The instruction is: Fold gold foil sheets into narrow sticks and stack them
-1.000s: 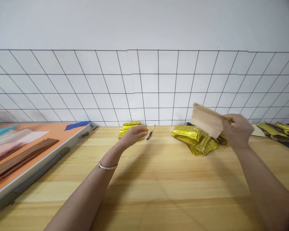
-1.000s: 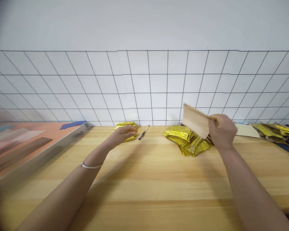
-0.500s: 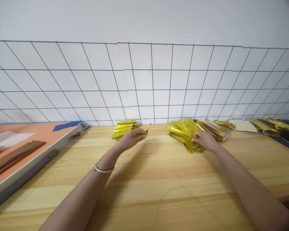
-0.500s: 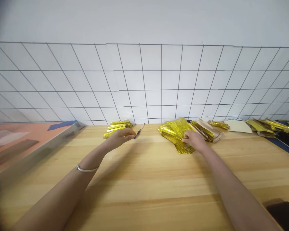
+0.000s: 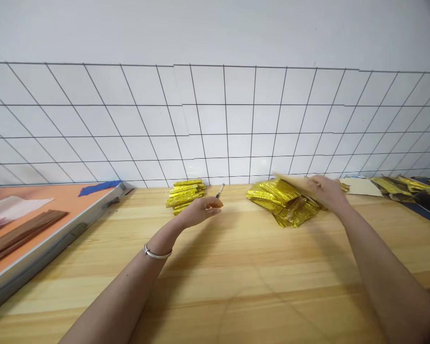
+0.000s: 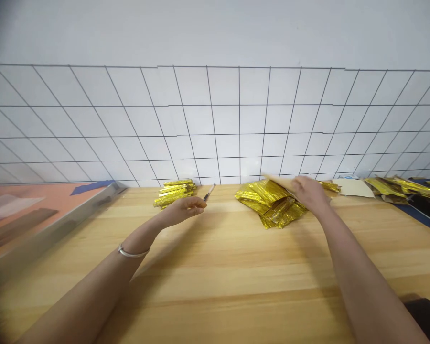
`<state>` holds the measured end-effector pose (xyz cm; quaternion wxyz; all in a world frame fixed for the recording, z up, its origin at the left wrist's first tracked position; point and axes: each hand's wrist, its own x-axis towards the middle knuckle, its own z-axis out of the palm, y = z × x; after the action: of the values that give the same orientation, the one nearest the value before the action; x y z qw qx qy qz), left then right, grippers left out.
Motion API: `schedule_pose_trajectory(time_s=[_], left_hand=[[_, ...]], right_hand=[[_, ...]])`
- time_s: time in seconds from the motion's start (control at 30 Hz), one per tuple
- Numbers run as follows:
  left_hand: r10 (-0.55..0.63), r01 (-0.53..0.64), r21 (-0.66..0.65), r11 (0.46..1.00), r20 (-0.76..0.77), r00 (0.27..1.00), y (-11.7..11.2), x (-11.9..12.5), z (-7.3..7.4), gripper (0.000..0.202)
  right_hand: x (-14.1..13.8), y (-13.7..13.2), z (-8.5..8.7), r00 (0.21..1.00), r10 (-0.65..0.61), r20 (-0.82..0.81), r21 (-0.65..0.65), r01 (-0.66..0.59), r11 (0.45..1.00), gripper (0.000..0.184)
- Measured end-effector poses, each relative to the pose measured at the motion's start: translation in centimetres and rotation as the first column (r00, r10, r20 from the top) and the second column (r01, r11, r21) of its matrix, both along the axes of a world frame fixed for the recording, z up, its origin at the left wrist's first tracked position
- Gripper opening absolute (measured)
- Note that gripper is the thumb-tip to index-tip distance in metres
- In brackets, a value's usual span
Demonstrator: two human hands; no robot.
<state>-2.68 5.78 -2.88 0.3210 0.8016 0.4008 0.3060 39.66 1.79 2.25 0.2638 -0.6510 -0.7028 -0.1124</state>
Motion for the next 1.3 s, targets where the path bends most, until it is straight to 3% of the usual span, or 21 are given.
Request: schedule_pose_trajectory(time_s=[0.03, 0.1, 0.13, 0.2, 0.27, 0.3, 0.33, 0.43, 0.5, 0.53, 0.63, 0.73, 0.83, 0.97, 1.03, 1.1, 1.2, 1.3], left_hand=[[0.005, -0.005, -0.003, 1.0, 0.013, 1.0, 0.0, 0.1, 0.0, 0.027], [0.019, -0.018, -0.012, 1.0, 0.07, 0.997, -0.3, 0.4, -0.1, 0.041], [0.022, -0.02, -0.016, 1.0, 0.111, 0.994, -0.5, 0.6, -0.1, 0.052], [0.004, 0.0, -0.024, 1.0, 0.192, 0.981, -1.1, 1.3, 0.0, 0.071], [-0.043, 0.054, -0.039, 0.998, 0.24, 0.97, -1.9, 2.1, 0.0, 0.083], [-0.067, 0.081, -0.047, 0.996, 0.252, 0.965, -2.3, 2.6, 0.1, 0.087], [-0.084, 0.103, -0.056, 0.993, 0.268, 0.96, -2.6, 3.0, 0.1, 0.089], [-0.101, 0.16, -0.12, 0.98, 0.393, 0.914, -3.4, 4.2, 0.3, 0.095], [-0.12, 0.246, -0.192, 0.95, 0.504, 0.856, -3.7, 4.7, 0.3, 0.094], [-0.127, 0.292, -0.233, 0.928, 0.537, 0.834, -3.8, 4.9, 0.3, 0.09], [-0.13, 0.338, -0.324, 0.884, 0.524, 0.842, -3.6, 5.0, -0.1, 0.066], [-0.089, 0.174, -0.291, 0.941, 0.283, 0.955, -2.6, 4.5, -1.4, 0.052], [0.06, -0.064, -0.114, 0.991, -0.039, 0.997, -1.6, 3.8, -2.9, 0.064], [0.164, -0.15, 0.114, 0.982, -0.125, 0.979, -1.4, 3.1, -4.0, 0.086], [0.149, -0.073, 0.316, 0.946, -0.222, 0.964, -2.0, 2.6, -4.2, 0.083], [0.055, 0.111, 0.397, 0.911, -0.384, 0.922, -3.0, 1.9, -4.5, 0.07], [-0.101, 0.311, 0.277, 0.909, -0.577, 0.81, -4.9, 0.7, -4.8, 0.053], [-0.08, 0.298, 0.225, 0.928, -0.659, 0.748, -6.8, 0.1, -4.8, 0.052]], right_hand=[[-0.1, -0.6, 1.1, 0.994, -0.087, -0.07, 0.125, 0.095, 0.988, 0.035], [-1.0, -2.2, 3.2, 0.973, -0.136, -0.184, 0.309, 0.189, 0.932, 0.035], [-1.9, -3.0, 4.0, 0.955, -0.071, -0.288, 0.419, 0.192, 0.887, 0.033], [-4.0, -4.6, 5.1, 0.894, 0.127, -0.429, 0.458, 0.094, 0.884, 0.027], [-6.3, -5.8, 5.6, 0.796, 0.289, -0.532, 0.32, -0.128, 0.939, 0.022], [-7.4, -6.1, 5.6, 0.715, 0.351, -0.604, 0.212, -0.281, 0.936, 0.022], [-8.3, -6.4, 5.5, 0.621, 0.382, -0.685, 0.119, -0.422, 0.899, 0.022], [-10.4, -6.3, 4.5, 0.33, 0.316, -0.889, -0.019, -0.717, 0.697, 0.023], [-11.0, -5.6, 3.2, 0.217, 0.25, -0.944, -0.005, -0.764, 0.645, 0.026], [-11.1, -5.1, 2.3, 0.201, 0.239, -0.95, 0.009, -0.748, 0.664, 0.028], [-11.0, -3.0, -1.4, 0.358, 0.203, -0.911, -0.107, -0.683, 0.723, 0.036], [-10.8, -1.2, -5.8, 0.479, 0.168, -0.862, -0.212, -0.641, 0.738, 0.034], [-11.2, -0.4, -9.1, 0.619, 0.171, -0.766, -0.285, -0.566, 0.773, 0.029], [-12.3, -0.5, -10.6, 0.791, 0.223, -0.569, -0.299, -0.452, 0.841, 0.021], [-12.8, -0.8, -10.8, 0.853, 0.242, -0.462, -0.29, -0.403, 0.868, 0.024], [-13.0, -1.2, -10.9, 0.892, 0.26, -0.37, -0.278, -0.373, 0.885, 0.031], [-13.4, -1.6, -11.0, 0.918, 0.294, -0.265, -0.246, -0.359, 0.9, 0.042], [-13.7, -2.0, -10.5, 0.914, 0.361, -0.188, -0.206, -0.396, 0.895, 0.044]])
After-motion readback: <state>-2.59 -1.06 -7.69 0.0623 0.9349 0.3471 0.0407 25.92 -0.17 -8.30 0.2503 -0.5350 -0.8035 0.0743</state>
